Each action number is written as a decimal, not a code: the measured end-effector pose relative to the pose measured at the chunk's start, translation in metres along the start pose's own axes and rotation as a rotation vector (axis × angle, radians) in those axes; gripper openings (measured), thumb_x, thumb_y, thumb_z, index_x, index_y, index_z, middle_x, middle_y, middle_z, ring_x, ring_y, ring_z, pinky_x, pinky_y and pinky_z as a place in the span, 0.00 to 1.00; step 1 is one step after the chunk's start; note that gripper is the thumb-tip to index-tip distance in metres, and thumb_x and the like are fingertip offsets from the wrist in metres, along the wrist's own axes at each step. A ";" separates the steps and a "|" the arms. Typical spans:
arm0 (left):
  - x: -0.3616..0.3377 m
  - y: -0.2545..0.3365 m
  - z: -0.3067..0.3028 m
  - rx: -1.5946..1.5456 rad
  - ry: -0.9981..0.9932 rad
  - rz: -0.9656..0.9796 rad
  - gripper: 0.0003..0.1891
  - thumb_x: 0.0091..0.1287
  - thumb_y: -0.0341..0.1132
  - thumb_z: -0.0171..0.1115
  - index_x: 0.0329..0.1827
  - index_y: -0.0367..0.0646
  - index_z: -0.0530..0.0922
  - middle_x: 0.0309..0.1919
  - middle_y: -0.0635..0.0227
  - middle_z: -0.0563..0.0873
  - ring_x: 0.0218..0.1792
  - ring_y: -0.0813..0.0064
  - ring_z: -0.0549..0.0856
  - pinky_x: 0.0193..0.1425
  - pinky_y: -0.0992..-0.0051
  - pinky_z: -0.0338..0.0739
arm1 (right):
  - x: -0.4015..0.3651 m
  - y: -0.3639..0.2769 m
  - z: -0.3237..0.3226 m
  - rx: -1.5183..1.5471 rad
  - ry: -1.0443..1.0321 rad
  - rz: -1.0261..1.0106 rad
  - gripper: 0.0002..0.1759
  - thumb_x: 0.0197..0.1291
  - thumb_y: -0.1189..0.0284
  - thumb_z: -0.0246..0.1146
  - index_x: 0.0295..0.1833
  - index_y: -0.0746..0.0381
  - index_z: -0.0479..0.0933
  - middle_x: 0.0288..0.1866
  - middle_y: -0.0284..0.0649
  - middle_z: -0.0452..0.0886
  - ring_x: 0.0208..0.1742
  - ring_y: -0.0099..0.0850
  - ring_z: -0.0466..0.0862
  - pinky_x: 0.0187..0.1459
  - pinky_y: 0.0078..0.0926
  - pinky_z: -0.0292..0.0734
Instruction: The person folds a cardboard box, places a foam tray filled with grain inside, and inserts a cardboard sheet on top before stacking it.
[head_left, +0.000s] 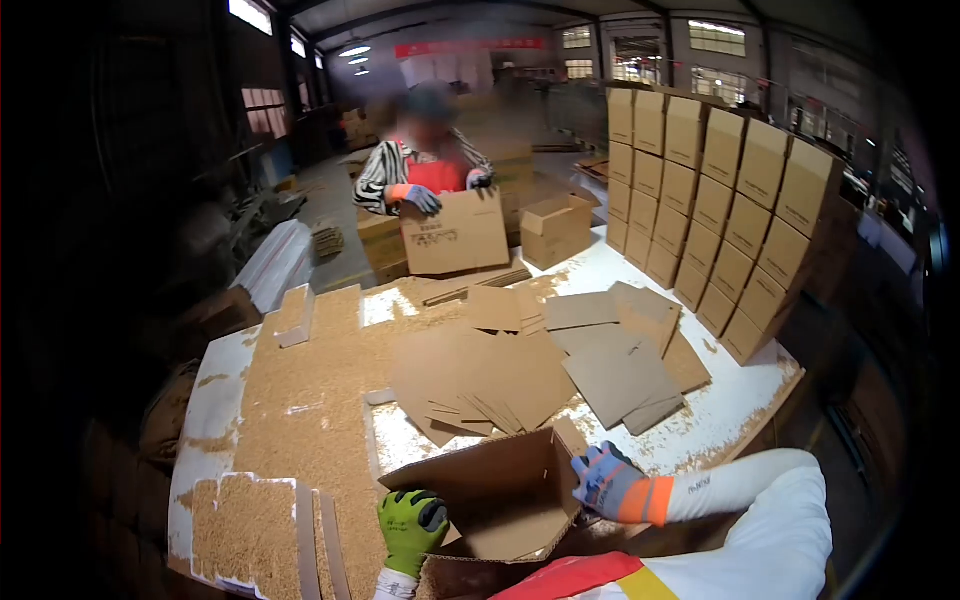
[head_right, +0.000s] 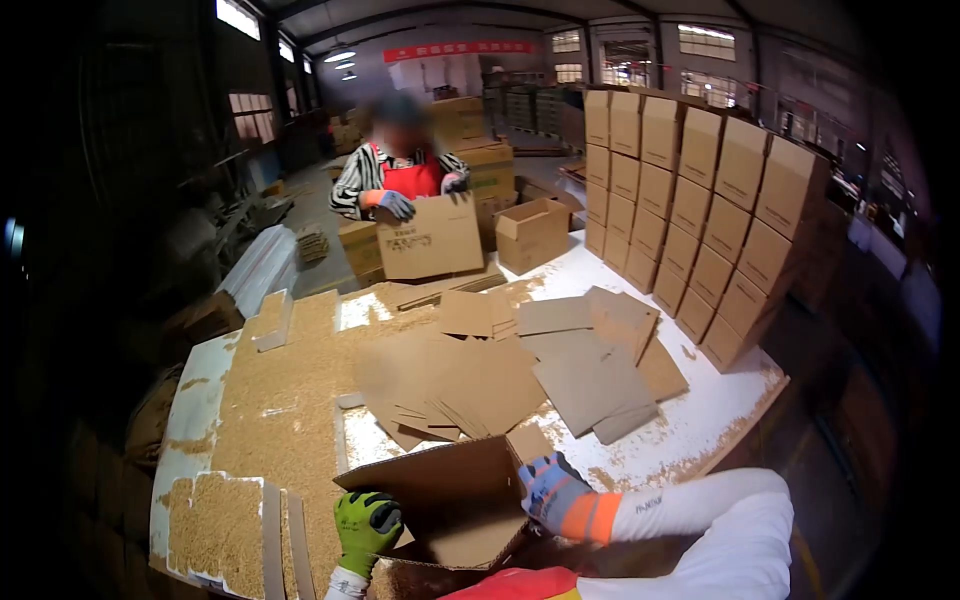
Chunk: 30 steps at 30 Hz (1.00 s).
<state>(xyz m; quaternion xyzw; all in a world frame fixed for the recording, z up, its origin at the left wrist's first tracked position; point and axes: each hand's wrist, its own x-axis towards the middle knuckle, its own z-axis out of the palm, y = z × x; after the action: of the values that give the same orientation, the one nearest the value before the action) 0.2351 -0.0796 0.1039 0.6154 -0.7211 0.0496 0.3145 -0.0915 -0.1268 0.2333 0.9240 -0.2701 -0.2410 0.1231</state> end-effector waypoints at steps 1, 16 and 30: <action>0.000 0.004 0.001 0.014 0.013 -0.016 0.07 0.48 0.40 0.71 0.31 0.59 0.85 0.40 0.77 0.86 0.47 0.62 0.80 0.56 0.57 0.69 | 0.011 0.002 0.007 -0.043 -0.008 -0.066 0.11 0.58 0.61 0.63 0.42 0.50 0.88 0.49 0.43 0.79 0.54 0.45 0.77 0.50 0.53 0.71; -0.003 -0.003 0.009 0.037 0.052 0.071 0.08 0.48 0.40 0.68 0.31 0.55 0.85 0.38 0.71 0.85 0.45 0.57 0.79 0.55 0.56 0.70 | 0.065 -0.039 0.037 -0.049 0.149 -0.263 0.15 0.51 0.56 0.63 0.38 0.51 0.88 0.45 0.44 0.81 0.52 0.45 0.76 0.49 0.55 0.71; 0.009 0.001 -0.051 -0.572 -0.270 -0.135 0.11 0.68 0.36 0.64 0.46 0.38 0.86 0.48 0.58 0.87 0.51 0.57 0.82 0.60 0.62 0.74 | 0.136 0.056 0.097 1.086 -0.018 -0.218 0.47 0.37 0.38 0.78 0.59 0.59 0.80 0.55 0.47 0.85 0.55 0.45 0.83 0.54 0.37 0.78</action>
<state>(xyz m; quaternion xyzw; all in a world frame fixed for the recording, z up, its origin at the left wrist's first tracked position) 0.2540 -0.0639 0.1492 0.5496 -0.6986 -0.2581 0.3786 -0.0656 -0.2584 0.1190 0.8752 -0.2594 -0.0865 -0.3991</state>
